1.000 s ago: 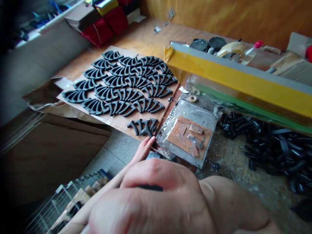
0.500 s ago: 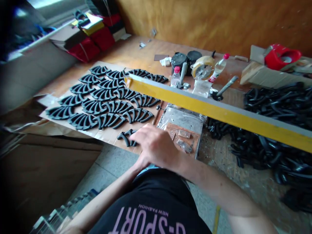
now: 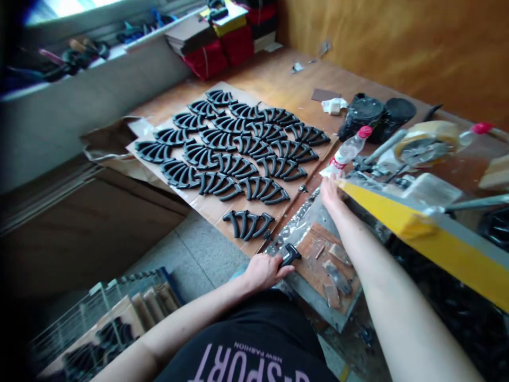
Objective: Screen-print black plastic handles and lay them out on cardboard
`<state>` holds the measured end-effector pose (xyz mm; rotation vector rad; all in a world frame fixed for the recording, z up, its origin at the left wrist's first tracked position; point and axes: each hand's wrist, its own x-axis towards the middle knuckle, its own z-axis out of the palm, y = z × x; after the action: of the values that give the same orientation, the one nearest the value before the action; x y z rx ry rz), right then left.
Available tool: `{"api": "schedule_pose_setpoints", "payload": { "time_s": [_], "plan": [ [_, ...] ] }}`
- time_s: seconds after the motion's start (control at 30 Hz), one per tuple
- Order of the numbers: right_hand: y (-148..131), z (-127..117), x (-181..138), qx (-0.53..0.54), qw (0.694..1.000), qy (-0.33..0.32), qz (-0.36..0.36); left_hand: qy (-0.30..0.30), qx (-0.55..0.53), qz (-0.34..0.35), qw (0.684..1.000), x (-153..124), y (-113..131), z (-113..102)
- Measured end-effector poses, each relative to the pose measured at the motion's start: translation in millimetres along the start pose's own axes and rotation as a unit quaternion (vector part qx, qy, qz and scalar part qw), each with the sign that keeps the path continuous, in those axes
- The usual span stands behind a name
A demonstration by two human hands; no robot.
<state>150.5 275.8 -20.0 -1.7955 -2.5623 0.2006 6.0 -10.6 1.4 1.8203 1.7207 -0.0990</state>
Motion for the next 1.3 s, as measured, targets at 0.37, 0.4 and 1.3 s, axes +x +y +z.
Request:
{"api": "schedule_pose_setpoints", "payload": {
  "time_s": [0.37, 0.4, 1.3],
  "plan": [
    [16, 25, 48, -0.075, 0.993, -0.018, 0.087, 0.0, -0.035, 0.018, 0.999, 1, -3, -1],
    [17, 26, 49, -0.078, 0.993, -0.014, 0.086, -0.001, -0.036, 0.019, 0.999, 1, -3, -1],
    [-48, -19, -230, 0.294, 0.953, 0.078, 0.013, -0.028, 0.073, 0.012, 0.997, 6, 2, -3]
  ]
}}
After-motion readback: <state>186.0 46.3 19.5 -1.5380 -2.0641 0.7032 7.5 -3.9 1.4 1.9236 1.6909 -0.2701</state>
